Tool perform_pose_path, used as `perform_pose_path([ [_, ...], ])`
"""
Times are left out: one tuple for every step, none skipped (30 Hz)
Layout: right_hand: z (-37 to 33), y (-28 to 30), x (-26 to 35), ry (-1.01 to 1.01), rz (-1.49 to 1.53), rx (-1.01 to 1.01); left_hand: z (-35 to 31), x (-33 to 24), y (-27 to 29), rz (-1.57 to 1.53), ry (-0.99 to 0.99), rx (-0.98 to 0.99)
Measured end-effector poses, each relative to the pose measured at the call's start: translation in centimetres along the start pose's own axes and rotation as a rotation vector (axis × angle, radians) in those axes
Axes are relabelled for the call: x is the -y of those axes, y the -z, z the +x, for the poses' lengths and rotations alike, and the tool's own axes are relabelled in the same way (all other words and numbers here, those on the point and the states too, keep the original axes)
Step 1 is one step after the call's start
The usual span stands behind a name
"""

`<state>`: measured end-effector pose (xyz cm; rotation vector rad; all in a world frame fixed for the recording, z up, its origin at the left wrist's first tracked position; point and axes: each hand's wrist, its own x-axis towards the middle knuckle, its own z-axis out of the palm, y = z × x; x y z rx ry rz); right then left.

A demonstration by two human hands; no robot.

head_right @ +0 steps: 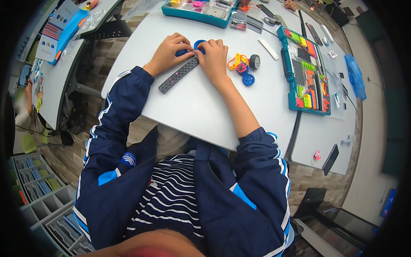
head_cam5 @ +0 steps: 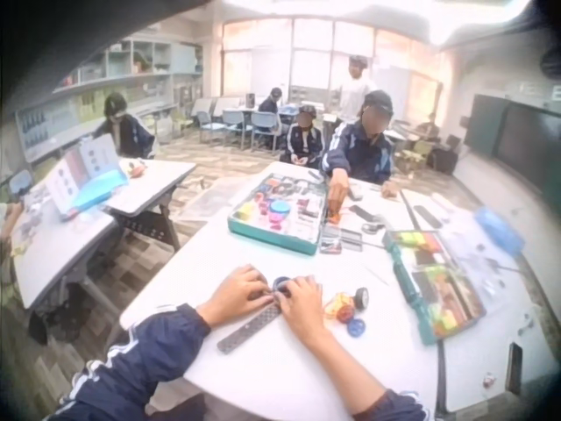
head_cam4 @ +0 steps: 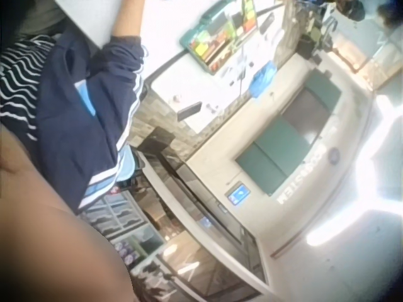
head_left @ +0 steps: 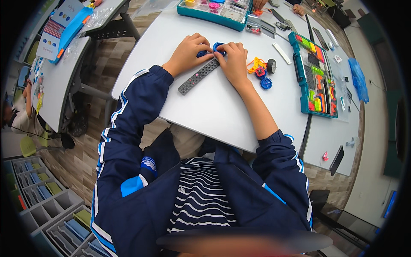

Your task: The person assembles small plastic toy parts at a table, picking up pieces from a kit and connecting them by hand. They handle gears, connectors, and beams, occasionally placing parts back into the kit or on the table.

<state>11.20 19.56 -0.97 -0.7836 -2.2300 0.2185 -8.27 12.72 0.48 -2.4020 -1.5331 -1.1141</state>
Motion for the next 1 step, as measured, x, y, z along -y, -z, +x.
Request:
perform_pose_path([
  [0.18,-0.03,0.06,0.003,0.003,-0.004,-0.14,0.15,-0.08,-0.009,0.010,-0.001],
])
